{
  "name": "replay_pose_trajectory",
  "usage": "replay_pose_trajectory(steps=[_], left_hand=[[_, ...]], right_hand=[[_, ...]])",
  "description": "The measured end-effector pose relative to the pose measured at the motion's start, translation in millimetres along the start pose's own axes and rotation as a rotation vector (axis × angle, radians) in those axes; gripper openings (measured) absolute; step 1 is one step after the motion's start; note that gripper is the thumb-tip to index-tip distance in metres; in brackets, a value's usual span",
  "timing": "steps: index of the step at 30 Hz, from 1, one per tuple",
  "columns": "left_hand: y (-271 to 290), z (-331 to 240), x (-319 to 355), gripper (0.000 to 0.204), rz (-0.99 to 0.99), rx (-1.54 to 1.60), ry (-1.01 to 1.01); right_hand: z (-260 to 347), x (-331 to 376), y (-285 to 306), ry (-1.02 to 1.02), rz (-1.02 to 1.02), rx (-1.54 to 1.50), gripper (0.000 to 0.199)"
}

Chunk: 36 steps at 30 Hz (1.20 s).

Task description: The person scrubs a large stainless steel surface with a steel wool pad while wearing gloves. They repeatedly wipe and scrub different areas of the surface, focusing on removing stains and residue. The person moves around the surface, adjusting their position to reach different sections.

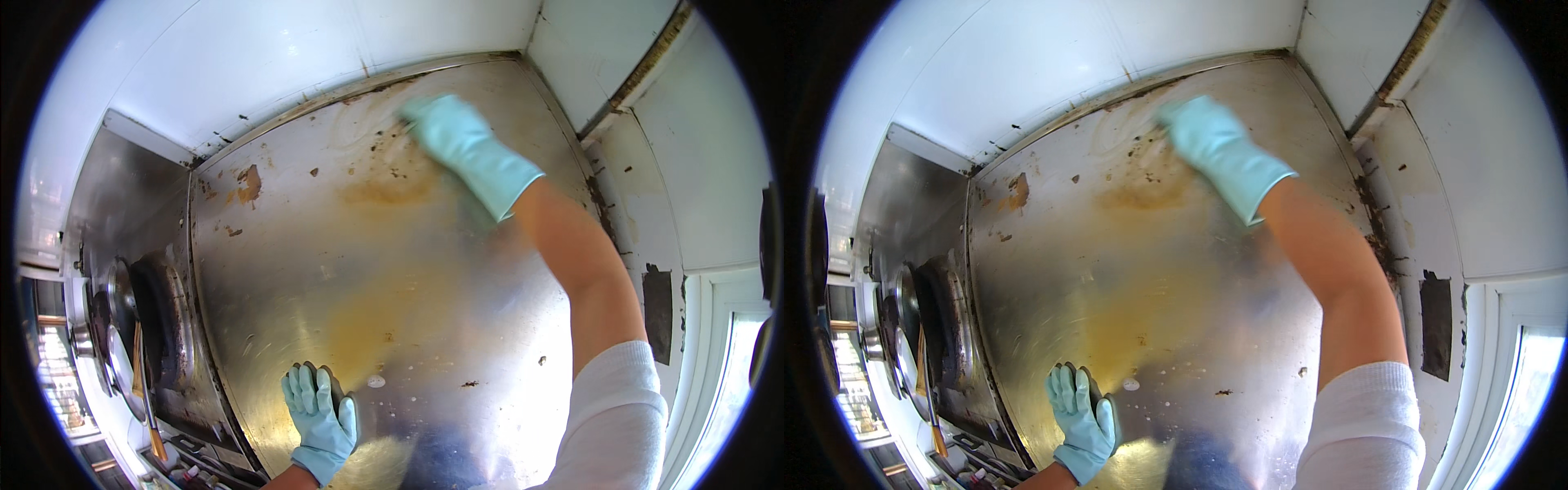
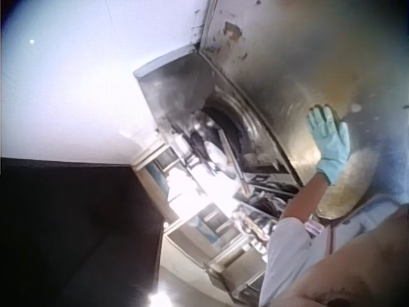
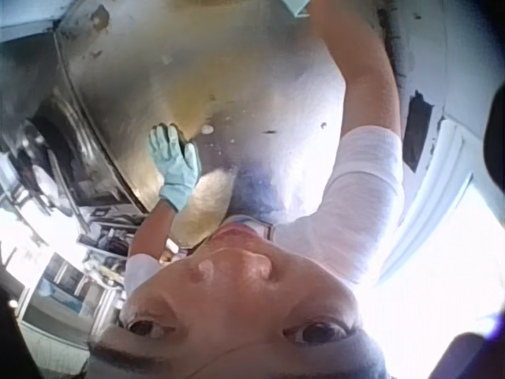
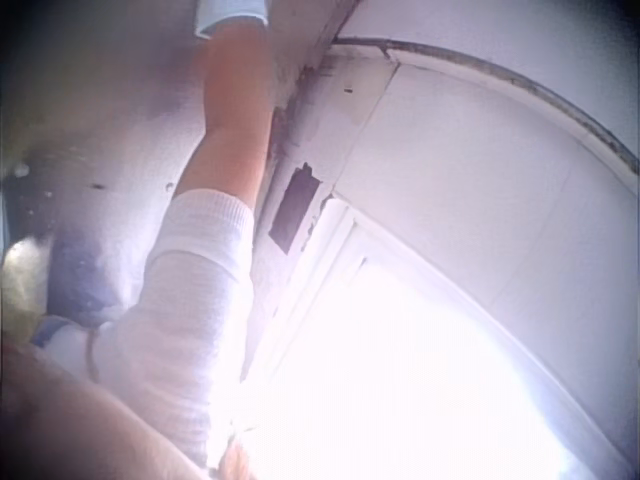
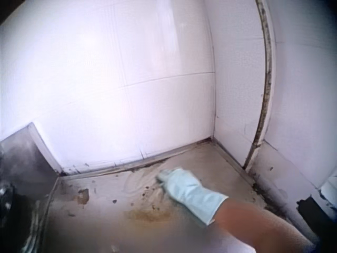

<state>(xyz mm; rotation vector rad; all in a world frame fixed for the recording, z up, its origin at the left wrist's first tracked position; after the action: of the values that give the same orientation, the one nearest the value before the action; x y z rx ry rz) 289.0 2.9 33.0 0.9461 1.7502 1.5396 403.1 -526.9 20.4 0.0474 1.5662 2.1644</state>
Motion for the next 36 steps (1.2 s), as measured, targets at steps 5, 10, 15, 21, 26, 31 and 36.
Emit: replay_pose_trajectory(steps=[5,10,15,21,26,31,36], left_hand=[[1,-1,-3,0.071,0.048,0.022,0.047],[2,0,-5,0.071,0.04,0.011,0.061],[5,-2,-7,0.072,0.007,-0.007,0.024],[1,0,-5,0.072,0.034,0.018,0.052],[1,1,-5,0.072,0.029,0.026,0.054],[5,-2,-7,0.071,-0.001,0.0,0.033],[5,-3,-6,0.071,-0.033,-0.004,0.01]], right_hand=[[-27,-46,15,-0.54,-0.259,0.389,0.026],[139,-96,-69,-0.415,-0.209,0.256,0.023],[186,-99,-74,0.053,0.17,0.093,0.027],[9,-61,19,-0.335,0.053,0.502,0.029],[44,-90,-32,-0.403,0.082,0.401,0.028],[153,-91,-86,-0.085,0.113,0.052,0.034],[57,-31,-27,-0.301,0.17,-0.007,0.034]])
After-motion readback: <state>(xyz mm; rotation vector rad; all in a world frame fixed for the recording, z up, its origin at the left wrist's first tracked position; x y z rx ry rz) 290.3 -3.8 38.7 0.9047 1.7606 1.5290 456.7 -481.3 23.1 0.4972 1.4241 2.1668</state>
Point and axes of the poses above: each hand's wrist, its own x-axis away from the middle knuckle, its own y-axis out of the back of the hand, z = x × y, the point moved 6 cm from there along -x, towards the middle knuckle, and after that the axes turned 1 degree about -x, right-handed, at the moved point
